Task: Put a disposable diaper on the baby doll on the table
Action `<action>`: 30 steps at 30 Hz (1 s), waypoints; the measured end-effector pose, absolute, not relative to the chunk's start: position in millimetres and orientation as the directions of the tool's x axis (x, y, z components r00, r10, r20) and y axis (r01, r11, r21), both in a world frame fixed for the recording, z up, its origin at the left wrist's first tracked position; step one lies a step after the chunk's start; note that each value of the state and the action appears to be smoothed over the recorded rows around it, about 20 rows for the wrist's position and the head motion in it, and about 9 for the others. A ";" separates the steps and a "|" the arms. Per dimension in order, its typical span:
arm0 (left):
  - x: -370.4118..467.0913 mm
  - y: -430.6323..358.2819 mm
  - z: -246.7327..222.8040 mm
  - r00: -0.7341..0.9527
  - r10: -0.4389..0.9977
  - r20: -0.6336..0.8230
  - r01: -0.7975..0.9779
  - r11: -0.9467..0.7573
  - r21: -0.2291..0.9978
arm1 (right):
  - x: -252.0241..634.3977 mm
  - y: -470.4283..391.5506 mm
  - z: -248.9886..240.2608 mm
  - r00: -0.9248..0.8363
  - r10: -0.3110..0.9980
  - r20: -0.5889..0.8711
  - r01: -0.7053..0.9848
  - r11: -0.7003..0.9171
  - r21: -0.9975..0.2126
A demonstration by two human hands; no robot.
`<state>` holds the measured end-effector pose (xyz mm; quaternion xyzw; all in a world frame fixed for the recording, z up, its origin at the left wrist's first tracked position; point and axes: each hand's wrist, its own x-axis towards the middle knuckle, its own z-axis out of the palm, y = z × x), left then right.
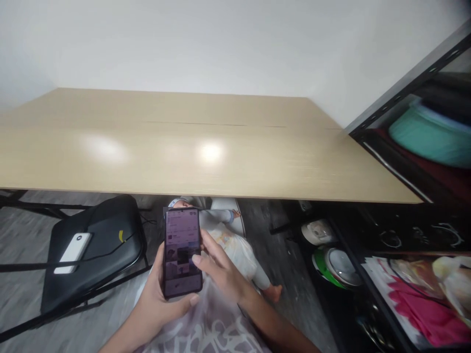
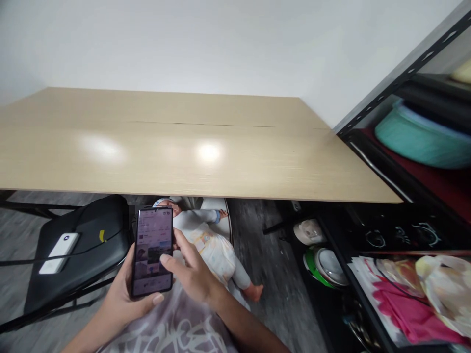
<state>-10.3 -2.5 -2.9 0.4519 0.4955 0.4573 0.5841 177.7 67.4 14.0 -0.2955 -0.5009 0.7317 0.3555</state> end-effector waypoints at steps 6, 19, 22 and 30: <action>-8.2 -2.9 4.4 0.061 0.980 -0.189 -0.105 0.194 0.975 | 182.8 67.2 10.8 -0.588 0.808 -0.036 -0.206 -0.193 -0.959; -9.6 -2.4 3.1 0.065 0.973 -0.220 -0.107 0.226 0.968 | 180.6 66.3 12.1 -0.556 0.831 -0.020 -0.228 -0.176 -0.958; -9.8 -3.1 3.7 0.033 0.959 -0.281 -0.111 0.283 0.953 | 181.0 66.6 12.7 -0.554 0.832 -0.033 -0.215 -0.181 -0.960; -14.8 -4.5 2.8 0.021 0.896 -0.443 -0.334 0.424 0.842 | 177.6 67.7 8.5 -0.554 0.832 -0.021 -0.168 -0.136 -0.976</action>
